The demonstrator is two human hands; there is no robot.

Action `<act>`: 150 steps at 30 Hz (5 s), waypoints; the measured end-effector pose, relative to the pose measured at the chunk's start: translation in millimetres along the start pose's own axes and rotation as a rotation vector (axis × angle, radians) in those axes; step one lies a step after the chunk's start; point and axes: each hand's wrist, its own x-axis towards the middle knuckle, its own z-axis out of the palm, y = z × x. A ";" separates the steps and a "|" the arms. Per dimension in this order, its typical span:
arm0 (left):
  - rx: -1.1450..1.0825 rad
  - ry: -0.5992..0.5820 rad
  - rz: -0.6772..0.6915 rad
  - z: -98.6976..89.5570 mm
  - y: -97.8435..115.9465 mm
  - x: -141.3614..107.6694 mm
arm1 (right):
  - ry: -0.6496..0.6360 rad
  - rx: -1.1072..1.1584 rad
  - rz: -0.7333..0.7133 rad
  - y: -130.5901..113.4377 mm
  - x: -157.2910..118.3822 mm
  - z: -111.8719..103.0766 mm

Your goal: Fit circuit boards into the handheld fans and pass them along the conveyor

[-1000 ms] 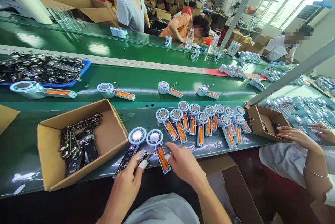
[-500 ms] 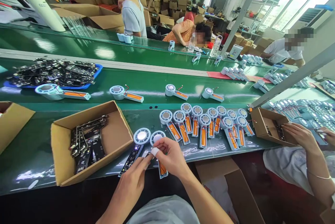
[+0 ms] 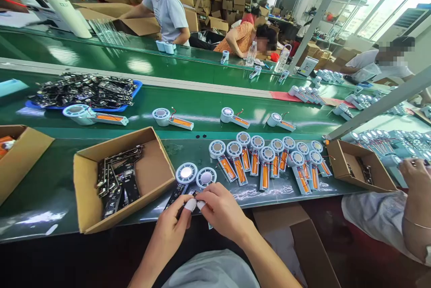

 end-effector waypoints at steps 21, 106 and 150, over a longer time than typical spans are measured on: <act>0.143 0.208 0.278 11.4 -16.9 -12.6 | -0.080 -0.658 -0.116 -14.2 12.4 -6.7; -0.151 -0.012 -0.177 -3.5 -3.7 -4.1 | 0.066 0.600 0.489 -12.0 8.9 -0.3; 0.042 -0.040 0.245 -13.3 -2.2 6.0 | -0.097 0.115 0.187 -0.1 16.3 -24.3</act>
